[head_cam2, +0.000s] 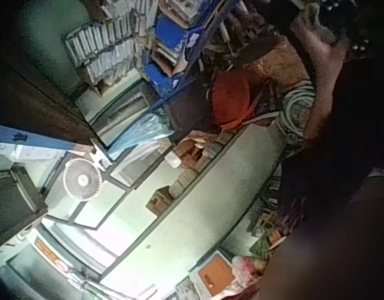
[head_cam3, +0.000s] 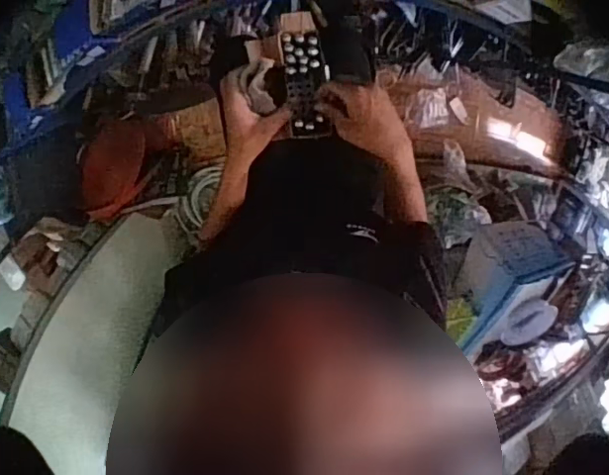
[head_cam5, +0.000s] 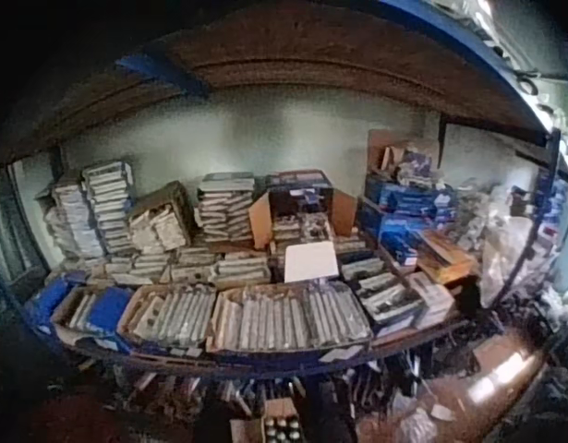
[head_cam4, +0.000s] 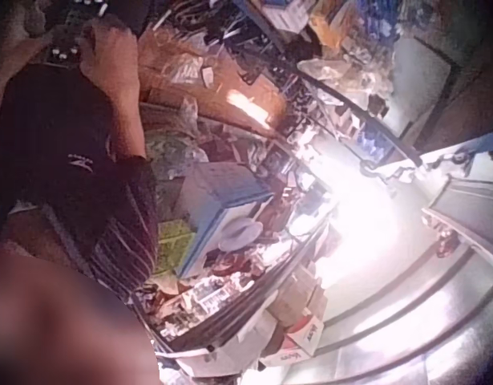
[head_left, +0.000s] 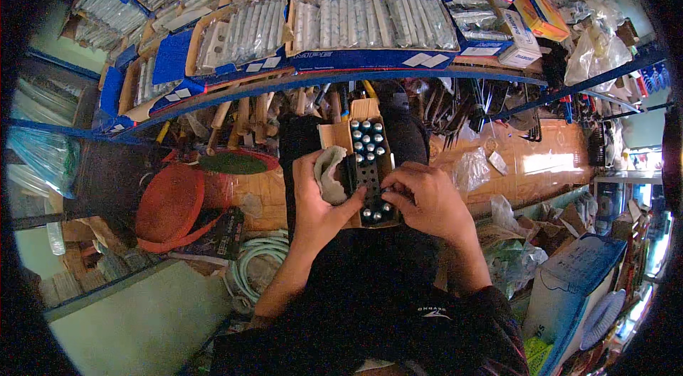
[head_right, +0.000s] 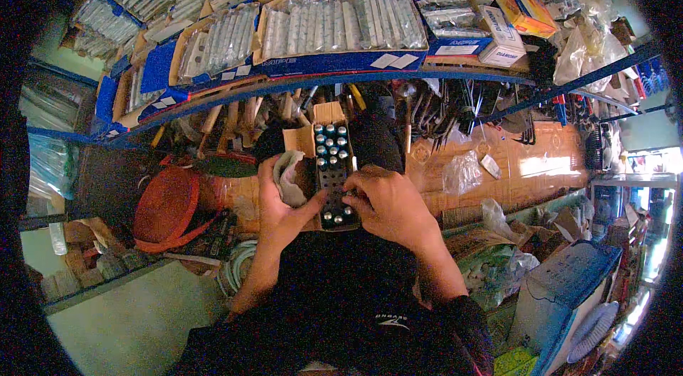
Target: Assembling or repairing a mechanical lock component by inserting small metal pins using a screwdriver and cloth.
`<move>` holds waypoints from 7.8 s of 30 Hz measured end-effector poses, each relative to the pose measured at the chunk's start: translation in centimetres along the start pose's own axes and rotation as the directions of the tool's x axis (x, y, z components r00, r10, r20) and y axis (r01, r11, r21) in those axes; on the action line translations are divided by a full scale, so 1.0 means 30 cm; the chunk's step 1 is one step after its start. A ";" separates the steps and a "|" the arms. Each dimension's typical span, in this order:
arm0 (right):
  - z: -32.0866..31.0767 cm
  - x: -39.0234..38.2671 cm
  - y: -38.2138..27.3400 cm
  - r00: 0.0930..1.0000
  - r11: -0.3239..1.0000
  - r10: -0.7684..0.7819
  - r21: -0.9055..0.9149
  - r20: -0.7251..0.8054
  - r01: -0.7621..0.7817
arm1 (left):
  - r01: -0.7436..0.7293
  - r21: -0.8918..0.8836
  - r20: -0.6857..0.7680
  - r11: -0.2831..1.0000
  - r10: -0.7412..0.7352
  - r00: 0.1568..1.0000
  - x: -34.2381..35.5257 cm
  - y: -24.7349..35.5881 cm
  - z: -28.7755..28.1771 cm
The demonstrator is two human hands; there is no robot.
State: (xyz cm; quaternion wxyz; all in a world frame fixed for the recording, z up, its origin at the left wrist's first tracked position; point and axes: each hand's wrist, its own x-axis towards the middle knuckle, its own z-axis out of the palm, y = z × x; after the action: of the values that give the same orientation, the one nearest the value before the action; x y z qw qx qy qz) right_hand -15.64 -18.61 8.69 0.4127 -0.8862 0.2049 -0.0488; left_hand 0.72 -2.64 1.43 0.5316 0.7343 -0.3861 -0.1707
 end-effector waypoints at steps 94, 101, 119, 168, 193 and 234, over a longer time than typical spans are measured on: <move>0.122 0.026 -0.125 0.862 0.744 0.010 0.580 -0.506 0.332 | -0.474 0.396 -0.202 0.786 0.578 0.790 0.092 0.265 -0.084; 0.069 0.015 -0.098 0.864 0.847 -0.204 0.360 -0.461 0.392 | -0.446 0.489 0.161 0.749 0.425 0.891 0.092 0.320 -0.114; 0.079 0.024 -0.129 0.756 0.840 -0.017 0.401 -0.654 0.365 | -0.057 0.168 0.172 0.984 0.028 0.985 0.069 0.417 -0.016; 0.167 0.123 -0.102 0.901 0.524 -0.056 0.756 -0.431 0.393 | -0.185 -0.011 0.144 0.983 0.185 0.972 -0.003 0.240 -0.026; 0.122 0.158 -0.112 0.832 0.766 0.088 0.571 -0.548 0.295 | -0.088 -0.171 0.026 0.981 0.094 0.995 0.053 0.250 -0.174; -0.002 0.131 -0.103 0.940 0.916 -0.246 -0.374 -0.236 0.146 | 0.041 0.038 0.004 0.998 -0.041 0.999 0.021 -0.014 -0.133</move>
State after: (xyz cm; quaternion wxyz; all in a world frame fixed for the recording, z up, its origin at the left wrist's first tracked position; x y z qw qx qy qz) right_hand -11.07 -18.47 10.72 0.2079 -0.9459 0.1754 -0.1770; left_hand 3.93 -0.45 2.66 0.5128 0.7517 -0.3756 -0.1760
